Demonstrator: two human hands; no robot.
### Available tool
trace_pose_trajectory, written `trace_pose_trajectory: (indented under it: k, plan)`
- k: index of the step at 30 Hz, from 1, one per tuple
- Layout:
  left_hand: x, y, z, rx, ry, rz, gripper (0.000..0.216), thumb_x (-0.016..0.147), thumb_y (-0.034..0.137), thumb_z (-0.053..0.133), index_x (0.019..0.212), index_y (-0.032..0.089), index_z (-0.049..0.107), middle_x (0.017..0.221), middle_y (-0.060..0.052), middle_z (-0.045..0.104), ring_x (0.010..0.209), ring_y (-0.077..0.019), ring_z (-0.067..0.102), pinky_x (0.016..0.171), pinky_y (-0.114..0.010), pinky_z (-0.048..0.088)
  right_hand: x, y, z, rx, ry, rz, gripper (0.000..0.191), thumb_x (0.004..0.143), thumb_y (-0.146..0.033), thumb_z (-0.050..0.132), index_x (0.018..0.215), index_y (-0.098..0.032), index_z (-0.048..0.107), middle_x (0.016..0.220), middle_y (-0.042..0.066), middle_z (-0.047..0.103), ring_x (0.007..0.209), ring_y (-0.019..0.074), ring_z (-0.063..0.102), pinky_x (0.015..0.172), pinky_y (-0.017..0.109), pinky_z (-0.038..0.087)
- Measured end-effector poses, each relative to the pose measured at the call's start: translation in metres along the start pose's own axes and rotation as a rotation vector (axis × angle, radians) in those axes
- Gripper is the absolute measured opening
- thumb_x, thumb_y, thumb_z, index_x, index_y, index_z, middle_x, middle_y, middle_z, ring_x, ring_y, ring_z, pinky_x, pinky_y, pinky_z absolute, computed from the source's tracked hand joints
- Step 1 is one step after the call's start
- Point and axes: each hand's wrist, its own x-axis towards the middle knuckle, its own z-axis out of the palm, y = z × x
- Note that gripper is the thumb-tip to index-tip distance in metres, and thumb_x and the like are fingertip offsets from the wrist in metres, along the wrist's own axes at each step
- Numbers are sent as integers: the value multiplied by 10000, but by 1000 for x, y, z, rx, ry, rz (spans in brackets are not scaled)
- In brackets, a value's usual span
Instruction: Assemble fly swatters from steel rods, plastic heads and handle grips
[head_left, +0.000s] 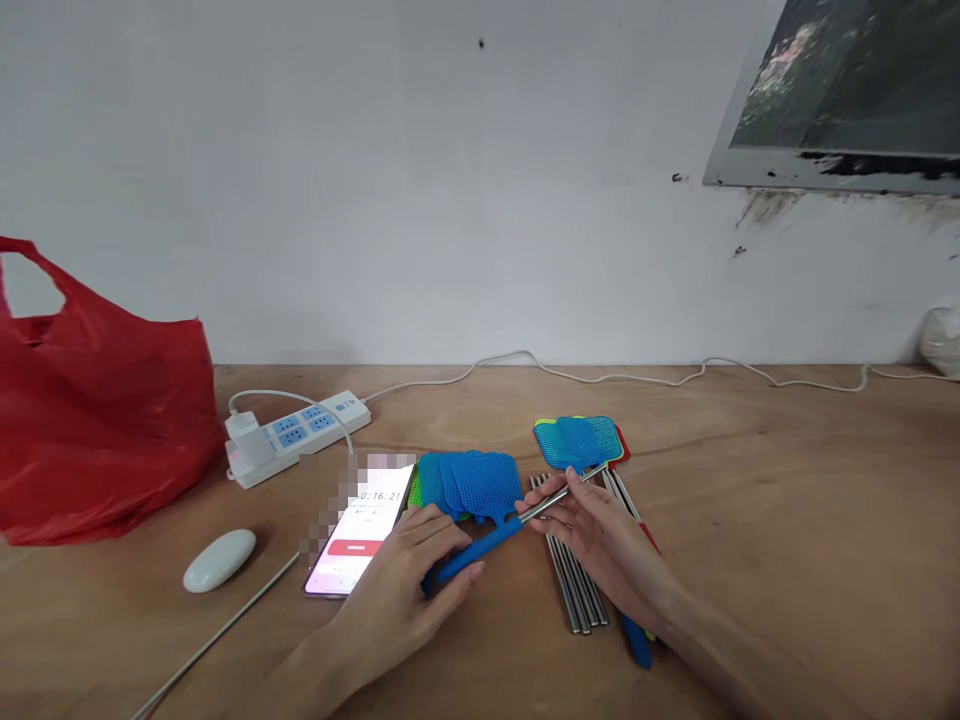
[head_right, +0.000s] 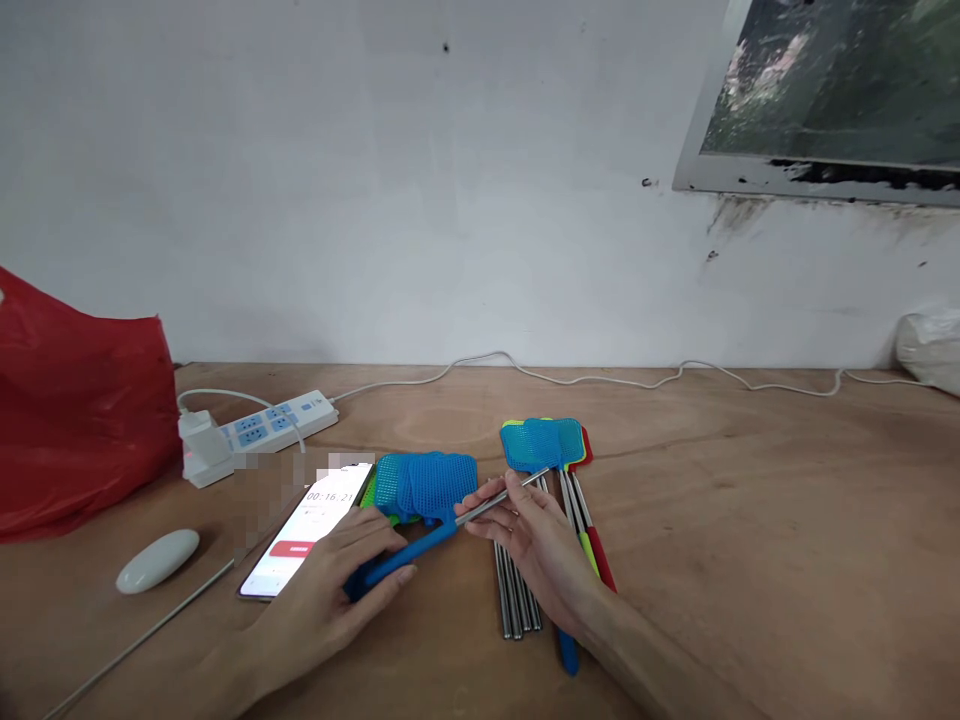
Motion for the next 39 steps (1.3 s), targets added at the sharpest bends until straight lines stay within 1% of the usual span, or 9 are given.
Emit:
trace_pose_trajectory:
  k: [5, 10, 14, 19, 23, 26, 30, 36, 39]
  plan:
    - [-2, 1, 0, 9, -30, 10, 323, 1042, 322, 388, 793, 208, 558, 751, -20, 592, 738, -206, 536, 694, -338, 425, -1, 1, 2, 6, -24, -41, 299, 866, -468, 724, 770, -189, 683, 900, 64, 739, 963, 235, 689, 880, 375, 518]
    - [-1, 1, -2, -29, -48, 17, 462, 1067, 283, 248, 676, 215, 483, 667, -13, 561, 671, -193, 526, 726, -355, 430, 1, -7, 0, 24, 87, -130, 321, 799, -480, 784, 721, -203, 642, 790, 30, 707, 890, 231, 686, 736, 321, 524]
    - [-3, -2, -1, -20, -23, -22, 315, 1057, 305, 316, 923, 230, 591, 826, -26, 650, 789, -215, 611, 724, -333, 462, 3, -11, -5, 69, 241, -199, 344, 747, -495, 817, 680, -218, 625, 749, 8, 686, 837, 205, 668, 700, 297, 514]
    - [-8, -4, 0, -1, -17, -58, 188, 1035, 319, 369, 1103, 251, 530, 910, -34, 680, 812, -229, 644, 694, -329, 480, 7, -11, -20, 212, 398, -219, 301, 756, -443, 802, 658, -236, 608, 655, -32, 622, 706, 155, 621, 605, 266, 493]
    - [-7, -2, -1, -157, 38, -122, 148, 1039, 336, 359, 1059, 247, 475, 830, -18, 687, 727, -204, 628, 662, -315, 468, 9, -11, -23, 193, 377, -179, 274, 783, -419, 770, 675, -238, 595, 643, -33, 590, 644, 143, 576, 542, 264, 452]
    - [-3, -3, -3, -208, 126, -165, 160, 1020, 362, 423, 1002, 238, 522, 908, -38, 673, 779, -196, 606, 699, -314, 471, 7, -9, -19, 148, 345, -157, 291, 769, -442, 779, 691, -236, 590, 642, -32, 579, 646, 147, 576, 535, 266, 438]
    - [1, -5, -2, -325, 227, -229, 141, 963, 366, 547, 961, 228, 571, 832, -13, 598, 743, -175, 568, 683, -300, 485, 6, -6, -17, 145, 337, -123, 317, 730, -445, 812, 691, -224, 589, 647, -33, 571, 637, 133, 569, 518, 240, 418]
    - [1, -2, -1, -511, 296, -286, 416, 940, 326, 578, 1323, 280, 420, 796, 30, 554, 694, -156, 590, 685, -312, 532, 5, -5, -16, 122, 321, -79, 301, 787, -456, 767, 713, -225, 589, 632, -29, 549, 587, 131, 532, 508, 245, 409]
    - [0, -3, 0, -451, 258, -270, 397, 933, 311, 576, 1308, 283, 449, 784, 34, 572, 661, -144, 600, 636, -281, 530, 5, -5, -15, 105, 311, -62, 310, 785, -466, 764, 712, -225, 582, 615, -31, 543, 569, 131, 520, 509, 251, 405]
